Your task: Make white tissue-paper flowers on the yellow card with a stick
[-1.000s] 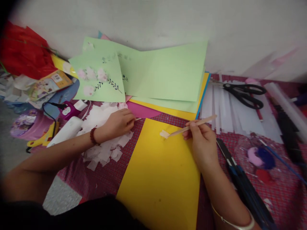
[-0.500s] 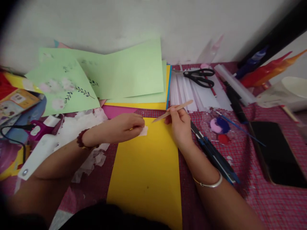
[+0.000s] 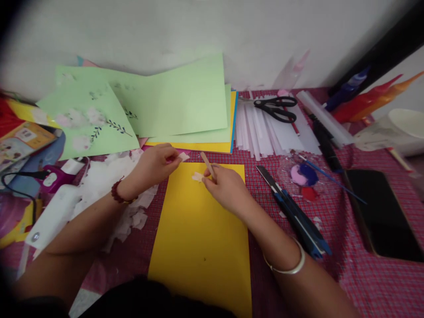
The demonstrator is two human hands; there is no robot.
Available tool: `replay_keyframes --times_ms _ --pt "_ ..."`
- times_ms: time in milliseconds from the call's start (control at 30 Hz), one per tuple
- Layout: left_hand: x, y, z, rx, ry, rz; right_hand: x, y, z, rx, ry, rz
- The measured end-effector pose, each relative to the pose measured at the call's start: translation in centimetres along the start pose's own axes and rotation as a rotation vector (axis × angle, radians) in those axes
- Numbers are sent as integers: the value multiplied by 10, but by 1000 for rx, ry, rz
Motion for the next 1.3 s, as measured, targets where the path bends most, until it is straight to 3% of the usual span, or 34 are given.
replay_keyframes --times_ms 67,133,367,467,667,833,967,1067,1167,1300 --pt "11 -2 -3 -43 30 56 5 -7 2 44 -35 -160" --pt "18 -12 -4 9 49 -27 10 -12 4 87 -61 -265" --pt "12 -52 -4 320 46 -797 10 -21 11 167 -75 -359" --pt "11 -62 -3 377 59 -970 13 -19 15 167 -32 -395" --pt "14 -68 0 380 0 -1010 31 -21 24 216 1 -650" --pt "24 -62 1 365 -1 -793 38 -22 31 240 37 -708" --pt "28 -39 3 267 -34 -577 41 3 28 84 84 -464" --pt "18 -27 0 270 -115 -569 36 23 20 -32 67 -149" --pt "2 -26 -6 335 -224 -615 34 12 15 79 44 103" --pt "-12 -34 -13 416 -297 -637 29 -17 16 243 -48 265"
Point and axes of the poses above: each hand's wrist, its own z-axis towards the middle knuckle, its own y-axis out of the back of the hand, x = y × z, the point moved 9 cm from there along z, towards the middle knuckle, and after that the axes turned 12 degrees about x, right-handed, at the moved point
